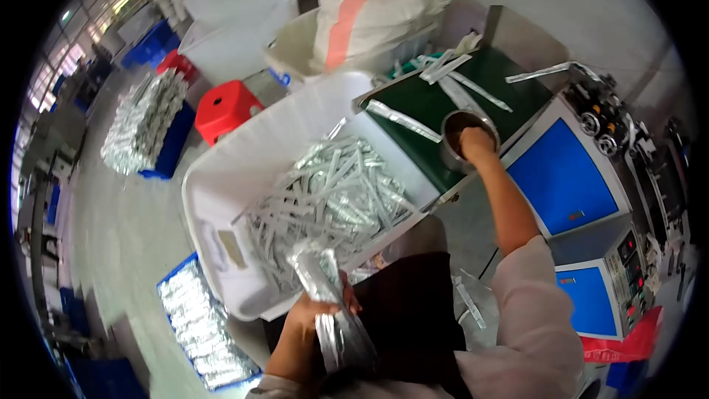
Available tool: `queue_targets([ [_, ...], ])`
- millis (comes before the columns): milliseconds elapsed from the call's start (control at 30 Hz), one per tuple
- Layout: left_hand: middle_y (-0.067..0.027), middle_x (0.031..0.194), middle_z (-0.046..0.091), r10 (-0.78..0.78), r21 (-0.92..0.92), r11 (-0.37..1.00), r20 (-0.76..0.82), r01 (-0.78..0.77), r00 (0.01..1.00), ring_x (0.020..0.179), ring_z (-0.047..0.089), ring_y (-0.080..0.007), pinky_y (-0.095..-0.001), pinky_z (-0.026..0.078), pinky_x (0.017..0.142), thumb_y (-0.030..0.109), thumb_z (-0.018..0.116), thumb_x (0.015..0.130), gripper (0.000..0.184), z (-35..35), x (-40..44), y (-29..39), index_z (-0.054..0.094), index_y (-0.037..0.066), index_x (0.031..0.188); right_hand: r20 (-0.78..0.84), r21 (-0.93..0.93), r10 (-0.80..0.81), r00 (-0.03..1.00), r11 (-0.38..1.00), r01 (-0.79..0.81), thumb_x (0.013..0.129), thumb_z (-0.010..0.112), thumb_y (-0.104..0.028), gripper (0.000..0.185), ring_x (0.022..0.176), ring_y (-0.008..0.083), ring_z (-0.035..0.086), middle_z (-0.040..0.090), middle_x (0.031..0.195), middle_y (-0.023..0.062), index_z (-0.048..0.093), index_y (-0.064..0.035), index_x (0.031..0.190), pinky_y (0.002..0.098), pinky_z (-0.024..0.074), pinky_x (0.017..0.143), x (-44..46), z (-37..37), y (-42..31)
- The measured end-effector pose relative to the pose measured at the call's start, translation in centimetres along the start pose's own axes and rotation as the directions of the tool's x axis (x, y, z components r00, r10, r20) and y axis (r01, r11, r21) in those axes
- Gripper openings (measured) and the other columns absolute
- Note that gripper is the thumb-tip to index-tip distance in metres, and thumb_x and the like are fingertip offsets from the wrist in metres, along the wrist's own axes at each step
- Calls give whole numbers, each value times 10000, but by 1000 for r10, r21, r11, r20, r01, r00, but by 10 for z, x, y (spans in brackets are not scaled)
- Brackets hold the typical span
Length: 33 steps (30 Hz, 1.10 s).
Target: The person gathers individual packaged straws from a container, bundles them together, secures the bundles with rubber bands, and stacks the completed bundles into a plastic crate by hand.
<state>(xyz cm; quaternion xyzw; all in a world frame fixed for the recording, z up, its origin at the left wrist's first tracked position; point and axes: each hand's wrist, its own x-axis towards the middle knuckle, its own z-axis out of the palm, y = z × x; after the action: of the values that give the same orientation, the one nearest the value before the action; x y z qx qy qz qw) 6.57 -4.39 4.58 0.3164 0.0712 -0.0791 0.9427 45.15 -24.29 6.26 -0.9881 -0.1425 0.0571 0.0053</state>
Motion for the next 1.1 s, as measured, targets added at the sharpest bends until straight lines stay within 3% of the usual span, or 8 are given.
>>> queue_targets([
  [300, -111, 731, 545, 92, 143, 988, -234, -60, 968, 679, 560, -258, -375, 462, 625, 16, 618, 595, 385, -2, -6, 3, 497, 4, 960, -152, -38, -59, 987, 998, 54, 823, 421, -155, 265, 843, 333, 603, 626, 872, 178, 645, -22, 874, 398, 475, 752, 11, 1, 5],
  [367, -111, 817, 607, 69, 167, 986, -297, -19, 953, 801, 582, -221, -330, 436, 757, 71, 654, 644, 281, 7, -19, 13, 589, 5, 909, -56, -180, -394, 918, 908, 379, 853, 408, -188, 289, 835, 285, 595, 612, 923, 179, 612, -4, 941, 374, 475, 719, 5, -6, -32],
  [533, -58, 938, 528, 418, 326, 892, -336, -313, 844, 871, 512, -166, -289, 428, 767, 42, 681, 547, 637, 24, 0, 10, 446, -2, 1138, -529, 237, -472, 705, 715, 658, 804, 541, -157, 174, 673, 300, 572, 615, 778, 162, 618, -12, 861, 351, 456, 630, -105, -57, -69],
  [667, -52, 904, 547, 360, 394, 872, -116, -290, 926, 844, 512, -136, -253, 428, 730, 14, 651, 569, 533, 34, 1, 12, 497, 23, 1078, -335, 694, -710, 620, 260, 672, 702, 559, 9, 81, 568, 257, 562, 556, 610, 121, 541, 53, 767, 350, 439, 589, -230, -20, -156],
  [800, -53, 871, 558, 510, 550, 777, -265, -306, 818, 786, 527, -128, -247, 436, 690, 18, 649, 572, 515, 26, -16, 24, 500, 19, 1066, -282, 655, -738, 613, 319, 685, 694, 548, -16, 93, 643, 367, 561, 563, 684, 199, 531, 45, 762, 407, 426, 585, -240, -13, -181],
  [967, -85, 799, 554, 427, 316, 882, -216, -351, 878, 749, 555, -158, -312, 465, 663, -11, 660, 556, 504, 26, -54, 33, 490, 12, 1030, -558, 536, -645, 522, 200, 820, 725, 541, -47, 126, 671, 358, 562, 580, 755, 188, 538, 14, 836, 395, 431, 593, -222, 4, -222],
  [1000, -122, 774, 553, 254, -6, 967, -5, -254, 967, 700, 570, -206, -341, 470, 620, -5, 685, 525, 563, 4, -50, 20, 474, -2, 1047, -277, 426, -686, 673, 539, 726, 785, 512, -101, 102, 674, 327, 564, 576, 757, 174, 519, -2, 807, 390, 422, 583, -198, 7, -230],
  [1100, -154, 696, 537, 210, -71, 977, 104, -203, 972, 603, 559, -262, -360, 462, 570, 28, 696, 482, 613, 3, -64, 1, 469, -27, 1049, -408, 740, -622, 669, 203, 641, 823, 458, -93, 192, 628, 242, 522, 498, 612, 92, 439, -23, 646, 356, 402, 599, -196, 13, -220],
])
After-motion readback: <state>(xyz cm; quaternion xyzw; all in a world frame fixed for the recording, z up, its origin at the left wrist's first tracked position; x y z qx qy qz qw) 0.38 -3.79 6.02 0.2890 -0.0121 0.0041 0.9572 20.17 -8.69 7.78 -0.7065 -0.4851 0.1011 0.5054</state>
